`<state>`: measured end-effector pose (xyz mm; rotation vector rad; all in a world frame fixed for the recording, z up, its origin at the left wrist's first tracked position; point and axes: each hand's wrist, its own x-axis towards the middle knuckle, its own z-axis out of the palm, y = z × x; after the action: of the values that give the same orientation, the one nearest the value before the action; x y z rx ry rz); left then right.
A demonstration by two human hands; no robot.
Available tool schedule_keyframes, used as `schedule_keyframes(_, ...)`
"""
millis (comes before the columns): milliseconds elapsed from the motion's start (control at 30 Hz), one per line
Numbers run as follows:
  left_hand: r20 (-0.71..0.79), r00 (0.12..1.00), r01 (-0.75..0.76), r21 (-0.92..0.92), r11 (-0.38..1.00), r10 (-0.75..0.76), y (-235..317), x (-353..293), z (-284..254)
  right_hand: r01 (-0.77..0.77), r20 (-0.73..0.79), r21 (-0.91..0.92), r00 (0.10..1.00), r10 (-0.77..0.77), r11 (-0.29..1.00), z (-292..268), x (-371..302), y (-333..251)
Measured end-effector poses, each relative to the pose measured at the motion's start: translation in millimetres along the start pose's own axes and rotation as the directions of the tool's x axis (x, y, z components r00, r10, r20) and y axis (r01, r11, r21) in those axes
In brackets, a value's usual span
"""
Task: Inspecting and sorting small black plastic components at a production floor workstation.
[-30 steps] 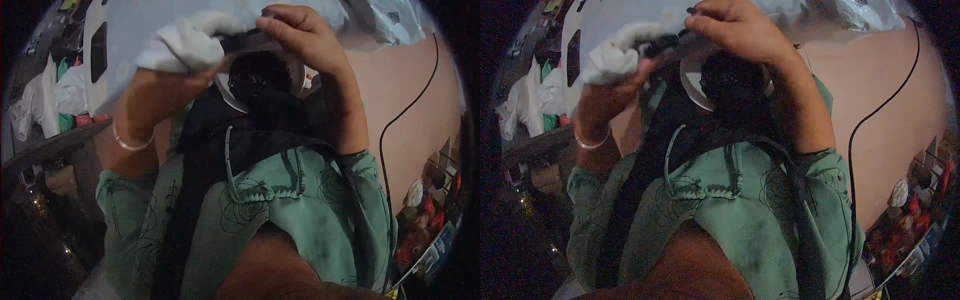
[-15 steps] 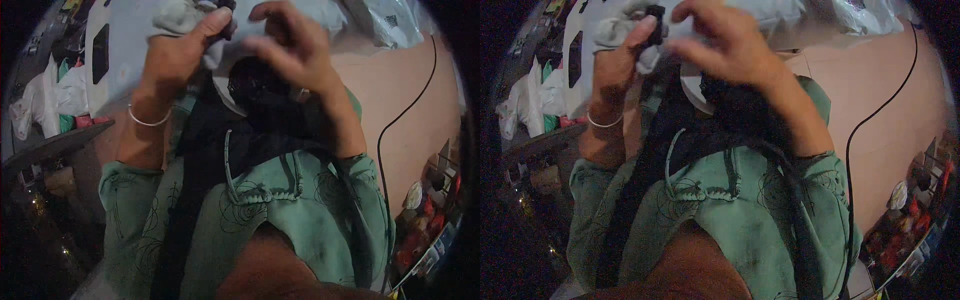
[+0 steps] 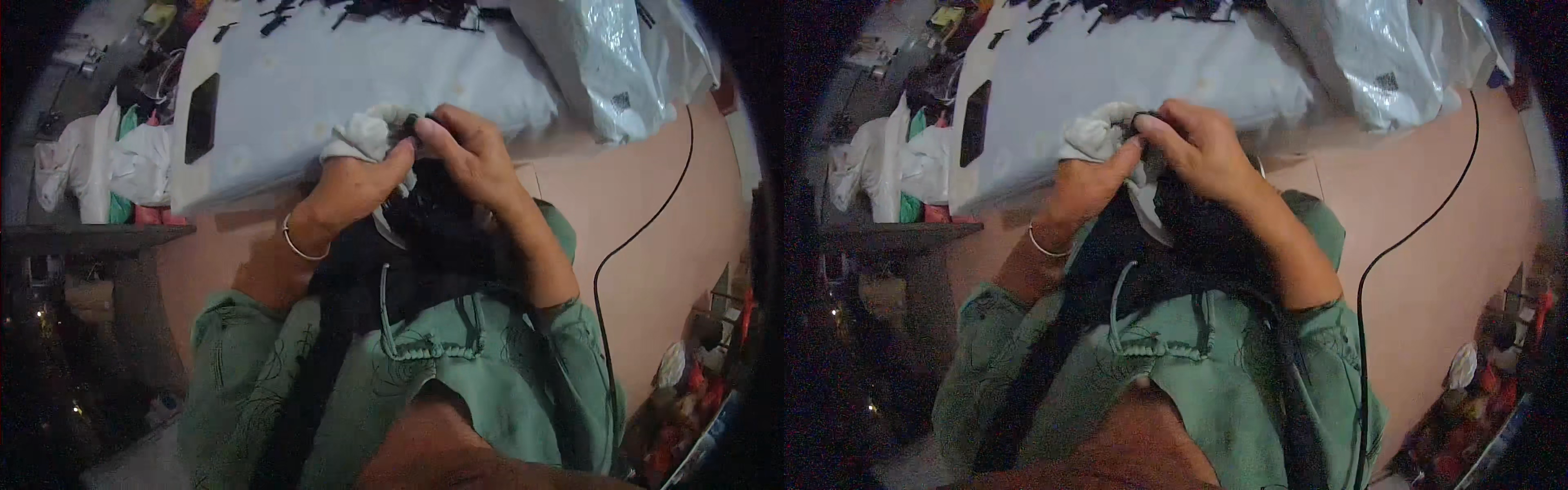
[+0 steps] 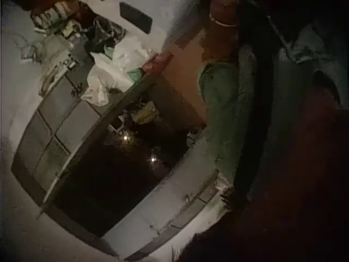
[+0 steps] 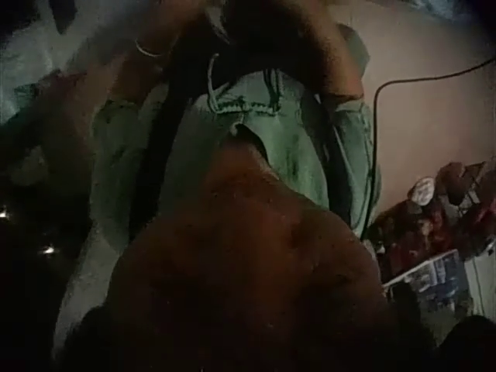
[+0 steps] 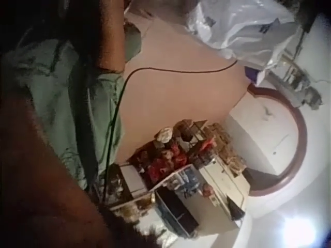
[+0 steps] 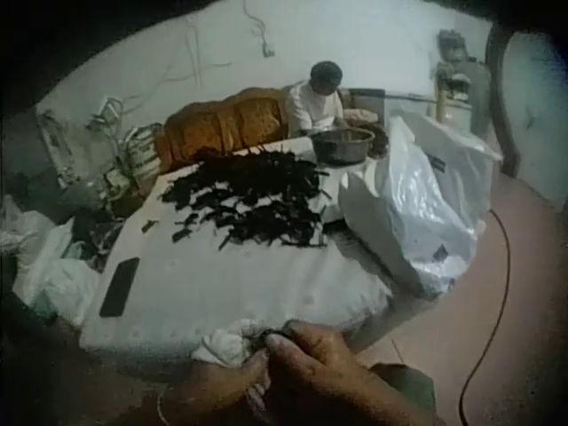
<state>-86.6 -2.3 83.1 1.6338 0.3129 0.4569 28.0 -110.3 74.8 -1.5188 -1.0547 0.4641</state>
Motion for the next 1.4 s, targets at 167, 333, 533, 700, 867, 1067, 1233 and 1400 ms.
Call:
schedule_keyframes(167,-0.071,0.986,-0.125,0.286,0.95,0.151,-5,-1,-2,-0.006,0.15,-0.064,0.989,0.016,0.998,4,-3,0)
schedule_keyframes(333,0.124,0.923,-0.341,0.705,0.623,0.365,5,3,-2,-0.033,0.094,0.101,0.995,0.023,0.994,16,-1,15)
schedule_keyframes(533,0.04,0.931,-0.321,0.566,0.76,0.363,4,7,-6,-0.088,0.183,0.282,0.982,0.037,0.956,5,-1,6)
schedule_keyframes(700,-0.121,0.993,0.023,0.073,0.997,-0.014,14,11,-11,-0.044,0.232,-0.066,0.971,0.058,0.997,-9,4,13)
schedule_keyframes(867,0.03,0.993,-0.118,0.417,0.901,0.116,11,8,-17,0.188,0.067,0.0,0.98,-0.188,0.982,-9,3,8)
schedule_keyframes(1067,0.167,0.974,0.124,0.173,0.977,-0.153,25,3,-9,-0.042,0.11,0.187,0.994,0.021,0.981,-3,3,6)
schedule_keyframes(1233,0.085,0.996,-0.025,0.275,0.961,0.001,10,7,-9,0.045,0.16,0.018,0.986,-0.047,0.999,-2,2,3)
schedule_keyframes(1400,0.18,0.953,-0.304,0.589,0.749,0.245,13,0,0,0.048,0.095,0.079,0.994,-0.055,0.996,13,1,23)
